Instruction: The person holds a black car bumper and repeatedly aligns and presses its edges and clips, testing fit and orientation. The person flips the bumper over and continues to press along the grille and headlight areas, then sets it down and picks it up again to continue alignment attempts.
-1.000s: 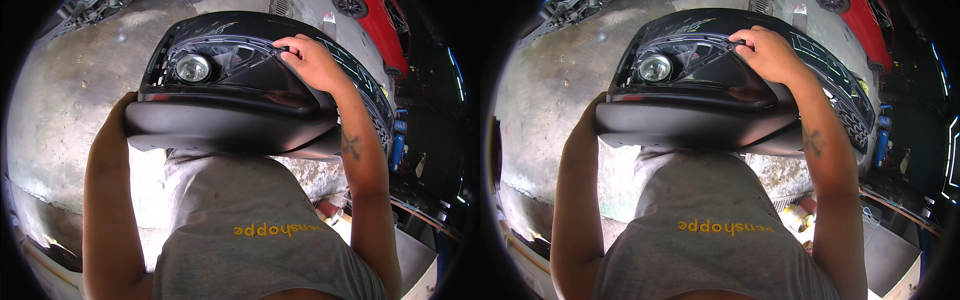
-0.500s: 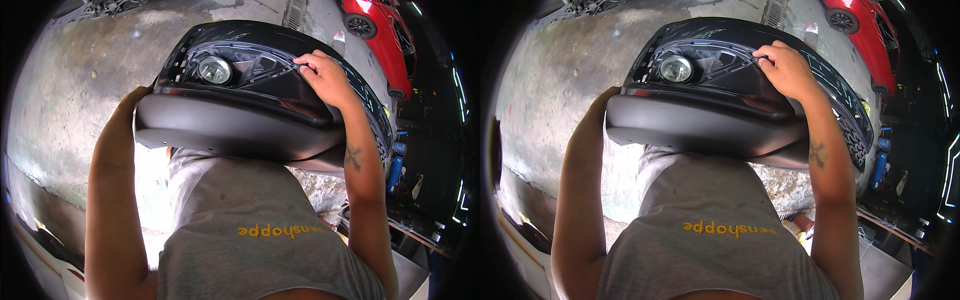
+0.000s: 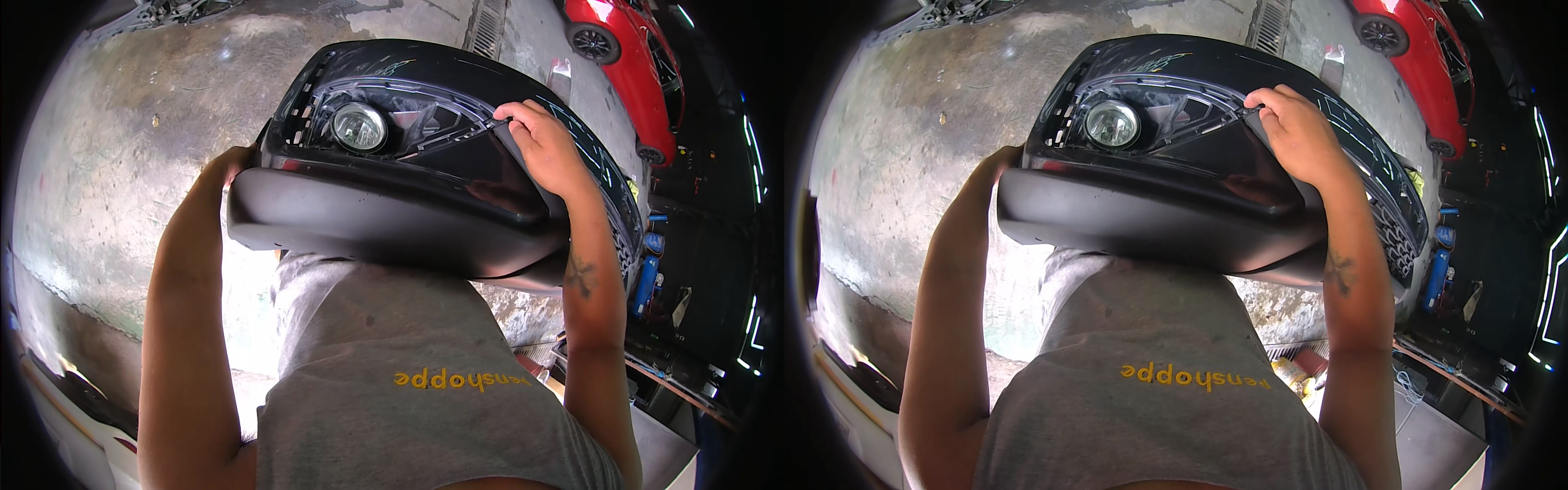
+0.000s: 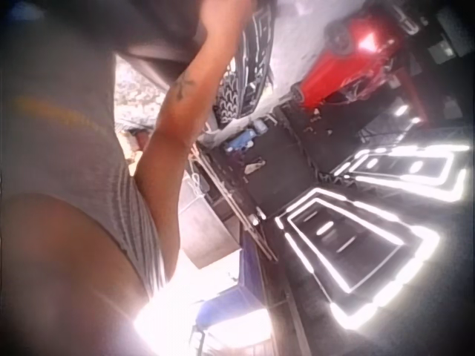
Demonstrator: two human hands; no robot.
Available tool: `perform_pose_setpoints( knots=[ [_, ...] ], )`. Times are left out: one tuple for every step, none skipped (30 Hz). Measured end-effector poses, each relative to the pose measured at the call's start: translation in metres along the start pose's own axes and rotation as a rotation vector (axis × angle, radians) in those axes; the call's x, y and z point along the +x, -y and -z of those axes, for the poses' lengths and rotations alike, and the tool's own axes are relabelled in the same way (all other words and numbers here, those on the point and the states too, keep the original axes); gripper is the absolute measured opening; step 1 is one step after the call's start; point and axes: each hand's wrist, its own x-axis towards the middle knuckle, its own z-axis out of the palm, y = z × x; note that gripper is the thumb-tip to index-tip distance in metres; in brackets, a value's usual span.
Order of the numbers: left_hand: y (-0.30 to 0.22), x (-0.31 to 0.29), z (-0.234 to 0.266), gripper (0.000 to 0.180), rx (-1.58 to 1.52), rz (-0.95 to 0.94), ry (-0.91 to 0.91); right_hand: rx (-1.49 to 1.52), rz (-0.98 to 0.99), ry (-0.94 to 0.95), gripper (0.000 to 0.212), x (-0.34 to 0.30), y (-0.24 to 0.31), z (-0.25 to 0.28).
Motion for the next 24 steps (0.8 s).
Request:
perform_pose_setpoints(
  knots=[
    [0.000,-0.001,0.000,0.067,0.021,-0.014,-0.002,-0.025,-0.010,0.016,0.024,0.002,0.004,0.002],
    [0.000,-0.001,-0.001,0.069,0.042,-0.027,-0.004,-0.050,-0.020,0.032,0.023,0.003,0.005,0.003],
    [-0.001,-0.001,-0.002,0.070,0.065,-0.032,-0.008,-0.066,-0.009,0.044,0.023,0.004,0.003,0.003],
    [-0.007,-0.012,-0.006,0.071,0.086,-0.036,-0.013,-0.082,0.005,0.057,0.022,0.006,0.001,0.004],
    [-0.011,-0.018,-0.009,0.071,0.108,-0.040,-0.016,-0.099,0.018,0.069,0.022,0.007,-0.001,0.004],
    [-0.011,-0.015,-0.009,0.071,0.106,-0.036,-0.008,-0.089,0.039,0.071,0.022,0.006,-0.004,0.005],
    [-0.007,-0.014,-0.004,0.071,0.094,-0.033,-0.011,-0.079,0.073,0.070,0.022,0.009,-0.005,0.007],
    [-0.004,-0.006,-0.002,0.070,0.087,-0.032,-0.006,-0.072,0.098,0.070,0.023,0.009,-0.005,0.009],
    [0.005,0.008,0.001,0.070,0.008,-0.052,0.020,-0.064,0.072,0.081,0.024,0.006,-0.002,0.011],
    [0.023,0.028,0.009,0.070,-0.078,-0.070,0.035,-0.052,0.058,0.094,0.025,0.004,0.002,0.013],
    [0.025,0.035,0.009,0.069,-0.155,-0.090,0.065,-0.047,0.027,0.106,0.027,-0.001,0.005,0.014],
    [0.029,0.042,0.008,0.070,-0.206,-0.119,0.071,-0.046,0.067,0.068,0.028,-0.004,0.004,0.012],
    [0.029,0.042,0.000,0.070,-0.252,-0.149,0.088,-0.050,0.096,0.027,0.029,-0.012,0.001,0.007],
    [0.029,0.036,-0.008,0.071,-0.303,-0.178,0.099,-0.052,0.133,-0.011,0.031,-0.015,0.000,0.004],
    [0.027,0.029,-0.011,0.072,-0.255,-0.162,0.069,-0.040,0.110,0.007,0.031,-0.016,0.000,0.005],
    [0.021,0.013,-0.010,0.073,-0.210,-0.147,0.036,-0.027,0.089,0.025,0.032,-0.015,0.001,0.008],
    [0.015,0.005,-0.009,0.075,-0.163,-0.131,0.003,-0.014,0.068,0.043,0.032,-0.013,0.002,0.011],
    [0.030,0.027,-0.006,0.076,-0.267,-0.119,0.044,-0.017,0.033,0.071,0.033,-0.011,0.004,0.013],
    [0.027,0.027,-0.006,0.075,-0.271,-0.116,0.039,-0.020,-0.002,0.101,0.033,-0.008,0.006,0.015],
    [0.028,0.025,-0.005,0.075,-0.276,-0.113,0.034,-0.023,-0.037,0.131,0.034,-0.004,0.009,0.017],
    [0.030,0.020,-0.003,0.074,-0.282,-0.111,0.029,-0.012,-0.029,0.111,0.034,-0.002,0.010,0.016],
    [0.031,0.014,-0.004,0.074,-0.287,-0.108,0.028,-0.003,-0.025,0.091,0.035,-0.003,0.009,0.014],
    [0.032,0.009,-0.005,0.073,-0.290,-0.106,0.031,0.005,-0.024,0.072,0.036,-0.005,0.009,0.010],
    [0.032,0.003,-0.006,0.072,-0.295,-0.103,0.033,0.051,-0.092,0.001,0.034,-0.008,0.013,0.007]
  ],
)
